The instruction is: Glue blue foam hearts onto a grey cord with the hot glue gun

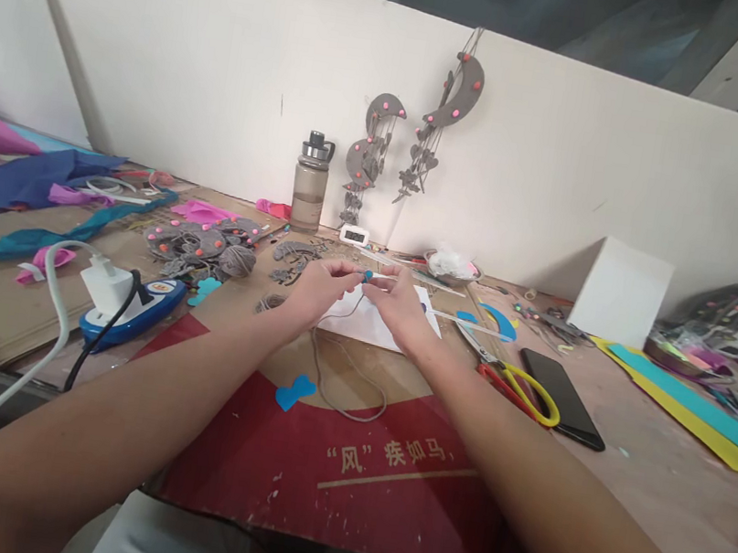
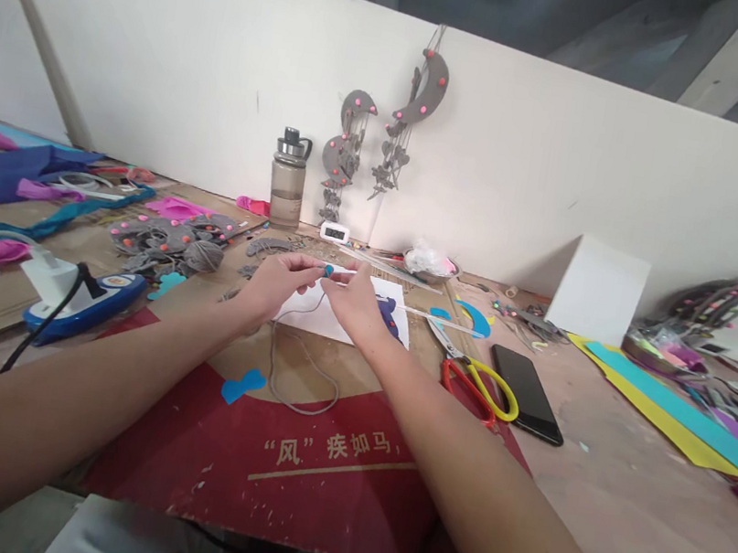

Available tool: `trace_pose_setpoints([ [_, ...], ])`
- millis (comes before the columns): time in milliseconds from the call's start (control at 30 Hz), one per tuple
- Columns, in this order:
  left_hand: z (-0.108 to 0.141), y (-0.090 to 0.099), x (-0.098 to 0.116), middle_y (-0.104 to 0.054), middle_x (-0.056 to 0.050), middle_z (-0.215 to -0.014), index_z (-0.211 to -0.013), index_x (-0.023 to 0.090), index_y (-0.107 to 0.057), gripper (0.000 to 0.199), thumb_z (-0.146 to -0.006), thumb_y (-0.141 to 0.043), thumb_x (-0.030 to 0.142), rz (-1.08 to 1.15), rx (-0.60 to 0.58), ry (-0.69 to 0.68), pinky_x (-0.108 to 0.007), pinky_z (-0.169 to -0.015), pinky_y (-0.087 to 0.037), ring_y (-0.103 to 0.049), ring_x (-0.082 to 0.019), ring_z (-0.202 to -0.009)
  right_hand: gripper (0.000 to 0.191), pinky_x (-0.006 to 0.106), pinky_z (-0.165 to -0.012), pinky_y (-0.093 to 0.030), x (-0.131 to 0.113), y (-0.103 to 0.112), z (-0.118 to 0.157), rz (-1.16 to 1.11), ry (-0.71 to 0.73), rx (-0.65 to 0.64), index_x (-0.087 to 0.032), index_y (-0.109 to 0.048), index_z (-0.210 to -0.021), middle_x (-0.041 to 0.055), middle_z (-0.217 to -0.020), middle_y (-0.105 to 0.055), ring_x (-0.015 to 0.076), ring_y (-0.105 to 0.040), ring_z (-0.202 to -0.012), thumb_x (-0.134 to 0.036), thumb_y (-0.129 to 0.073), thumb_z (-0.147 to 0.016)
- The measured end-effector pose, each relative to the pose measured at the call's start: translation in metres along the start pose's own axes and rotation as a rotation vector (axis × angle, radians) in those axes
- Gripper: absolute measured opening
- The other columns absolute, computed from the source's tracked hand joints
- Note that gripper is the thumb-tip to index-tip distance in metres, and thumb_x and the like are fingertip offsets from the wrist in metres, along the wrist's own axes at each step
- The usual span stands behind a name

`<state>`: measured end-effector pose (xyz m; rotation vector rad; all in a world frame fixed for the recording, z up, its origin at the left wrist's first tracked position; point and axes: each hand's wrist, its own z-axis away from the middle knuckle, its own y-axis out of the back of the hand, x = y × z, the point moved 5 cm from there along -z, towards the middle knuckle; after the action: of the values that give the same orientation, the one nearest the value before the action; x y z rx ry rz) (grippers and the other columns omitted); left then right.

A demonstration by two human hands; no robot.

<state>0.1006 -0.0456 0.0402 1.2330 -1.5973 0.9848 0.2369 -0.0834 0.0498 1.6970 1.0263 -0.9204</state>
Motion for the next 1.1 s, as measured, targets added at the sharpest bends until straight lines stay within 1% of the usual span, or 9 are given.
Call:
trace_pose_setpoints([
  [67,0.001,0.0,0.003,-0.059,0.001,-0.06,-0.074,0.014,-0.071,0.01,-0.069,-0.072,0.023,-0.004,0.012,-0.014,-0.022,-0.049,-0.034,-0.044,-0.007,-0.052,0.04,0.032,-0.068,-0.05,0.006,-0.011,-0.002,-0.162,-0.081,0.006,-0.023,-0.036,-0.104,-0.0021,-0.08,-0.061,0.0147,-0.061,-0.068,-0.029,-0.061,-0.073],
  [100,0.001,0.0,0.003,-0.057,0.001,-0.058,-0.073,0.014,-0.07,0.01,-0.069,-0.072,0.022,0.018,0.014,-0.005,-0.022,-0.049,-0.033,-0.043,-0.007,-0.05,0.038,0.03,-0.063,-0.049,0.008,-0.013,-0.002,-0.204,-0.088,0.034,-0.024,-0.036,-0.103,-0.0047,-0.075,-0.057,0.0134,-0.058,-0.062,-0.03,-0.06,-0.074],
  [133,0.001,0.0,0.002,-0.056,0.001,-0.057,-0.073,0.013,-0.07,0.009,-0.069,-0.072,0.021,0.053,0.011,0.015,-0.022,-0.048,-0.032,-0.042,-0.006,-0.049,0.034,0.028,-0.058,-0.047,0.01,-0.013,-0.002,-0.215,-0.071,0.078,-0.024,-0.037,-0.101,-0.0063,-0.071,-0.054,0.0125,-0.055,-0.058,-0.032,-0.058,-0.075],
  [200,0.001,-0.002,-0.001,-0.054,0.001,-0.056,-0.072,0.012,-0.069,0.008,-0.069,-0.072,0.019,0.147,-0.019,0.079,-0.021,-0.047,-0.031,-0.041,-0.006,-0.048,0.026,0.026,-0.053,-0.043,0.01,-0.007,0.0,-0.152,0.012,0.155,-0.024,-0.043,-0.096,-0.0064,-0.07,-0.05,0.0116,-0.05,-0.057,-0.035,-0.057,-0.077],
  [333,0.001,-0.01,-0.007,-0.055,-0.001,-0.06,-0.07,0.01,-0.067,0.008,-0.07,-0.073,0.016,0.312,-0.117,0.221,-0.02,-0.047,-0.033,-0.043,-0.005,-0.049,0.012,0.025,-0.06,-0.039,0.004,0.005,0.003,0.042,0.172,0.204,-0.021,-0.054,-0.083,-0.0036,-0.07,-0.051,0.0119,-0.045,-0.063,-0.033,-0.055,-0.08],
  [467,0.002,-0.012,-0.01,-0.058,-0.002,-0.064,-0.069,0.01,-0.066,0.012,-0.067,-0.076,0.016,0.353,-0.143,0.258,-0.019,-0.046,-0.032,-0.044,-0.004,-0.051,0.011,0.026,-0.062,-0.036,0.0,0.011,0.007,0.138,0.194,0.22,-0.02,-0.058,-0.083,-0.0038,-0.066,-0.049,0.0128,-0.042,-0.063,-0.03,-0.056,-0.08],
  [600,0.001,-0.011,-0.011,-0.057,-0.001,-0.065,-0.067,0.01,-0.064,0.014,-0.066,-0.076,0.018,0.327,-0.131,0.232,-0.02,-0.046,-0.031,-0.044,-0.004,-0.051,0.01,0.027,-0.064,-0.036,-0.006,0.011,0.011,0.207,0.231,0.227,-0.02,-0.06,-0.084,-0.0032,-0.068,-0.05,0.0134,-0.045,-0.064,-0.028,-0.056,-0.081],
  [800,0.0,-0.009,-0.009,-0.054,-0.001,-0.059,-0.063,0.011,-0.062,0.014,-0.068,-0.073,0.018,0.25,-0.104,0.188,-0.02,-0.046,-0.028,-0.041,-0.005,-0.049,0.007,0.028,-0.069,-0.039,-0.013,0.011,0.014,0.313,0.366,0.226,-0.019,-0.06,-0.086,0.0002,-0.077,-0.054,0.0147,-0.048,-0.07,-0.023,-0.056,-0.081],
  [1100,0.006,-0.006,0.004,-0.048,0.002,-0.047,-0.06,0.015,-0.06,0.014,-0.071,-0.065,0.021,-0.073,-0.075,0.075,-0.023,-0.048,-0.031,-0.039,-0.007,-0.044,0.006,0.028,-0.068,-0.037,-0.021,0.013,0.016,0.412,0.417,0.237,-0.019,-0.059,-0.082,0.0001,-0.074,-0.051,0.0149,-0.045,-0.069,-0.023,-0.055,-0.083],
])
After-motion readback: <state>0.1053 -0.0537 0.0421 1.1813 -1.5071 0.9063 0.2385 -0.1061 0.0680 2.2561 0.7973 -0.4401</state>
